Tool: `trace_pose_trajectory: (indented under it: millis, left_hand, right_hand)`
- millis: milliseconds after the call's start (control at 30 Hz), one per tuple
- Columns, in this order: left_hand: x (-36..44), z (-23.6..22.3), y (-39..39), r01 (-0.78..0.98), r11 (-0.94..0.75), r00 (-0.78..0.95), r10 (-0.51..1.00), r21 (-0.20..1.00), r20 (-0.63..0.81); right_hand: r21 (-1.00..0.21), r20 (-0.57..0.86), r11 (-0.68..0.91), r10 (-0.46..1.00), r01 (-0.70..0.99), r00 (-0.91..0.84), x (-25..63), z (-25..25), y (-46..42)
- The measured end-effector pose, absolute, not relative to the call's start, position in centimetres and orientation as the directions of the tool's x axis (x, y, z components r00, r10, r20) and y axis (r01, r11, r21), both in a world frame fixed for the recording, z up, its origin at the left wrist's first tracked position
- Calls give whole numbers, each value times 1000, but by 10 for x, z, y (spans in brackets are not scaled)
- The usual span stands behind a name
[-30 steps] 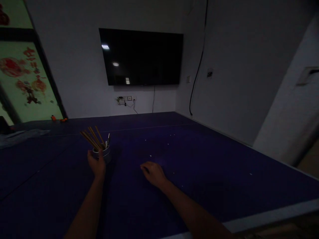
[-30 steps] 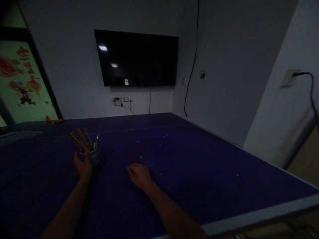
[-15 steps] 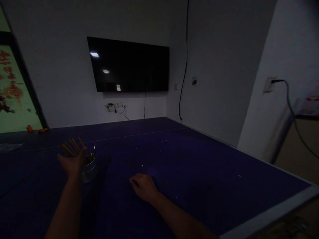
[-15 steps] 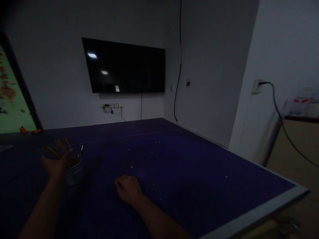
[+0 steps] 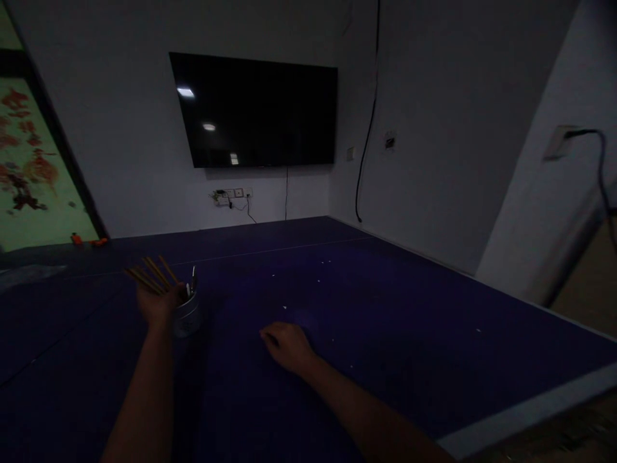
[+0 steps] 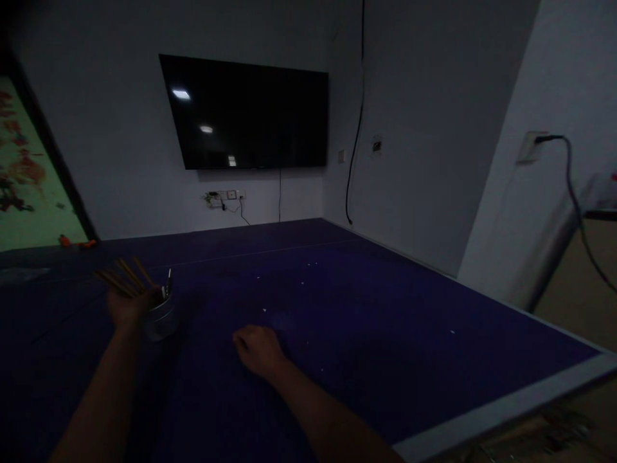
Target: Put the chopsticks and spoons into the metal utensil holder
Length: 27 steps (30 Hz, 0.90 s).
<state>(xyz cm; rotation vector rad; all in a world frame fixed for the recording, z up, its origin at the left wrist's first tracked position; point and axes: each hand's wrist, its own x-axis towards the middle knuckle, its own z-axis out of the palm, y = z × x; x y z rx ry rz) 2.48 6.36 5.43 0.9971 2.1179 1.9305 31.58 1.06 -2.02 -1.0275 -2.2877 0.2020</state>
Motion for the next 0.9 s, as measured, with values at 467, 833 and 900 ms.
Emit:
trace_pose_trajectory:
  millis: [467,833,900]
  left_hand:
    - [19,56,67,415,115,-758,592,903,273]
    - [10,50,75,328,67,-725,658,942,206]
    - [8,49,75,297,41,-707,681,954,191]
  right_hand:
    - [-369,470,698,709,613,-525,315,-24,13]
    - [-355,461,693,714,628,-527,315,-23,12]
    - [-353,462,695,712,627,-529,315,-23,12]
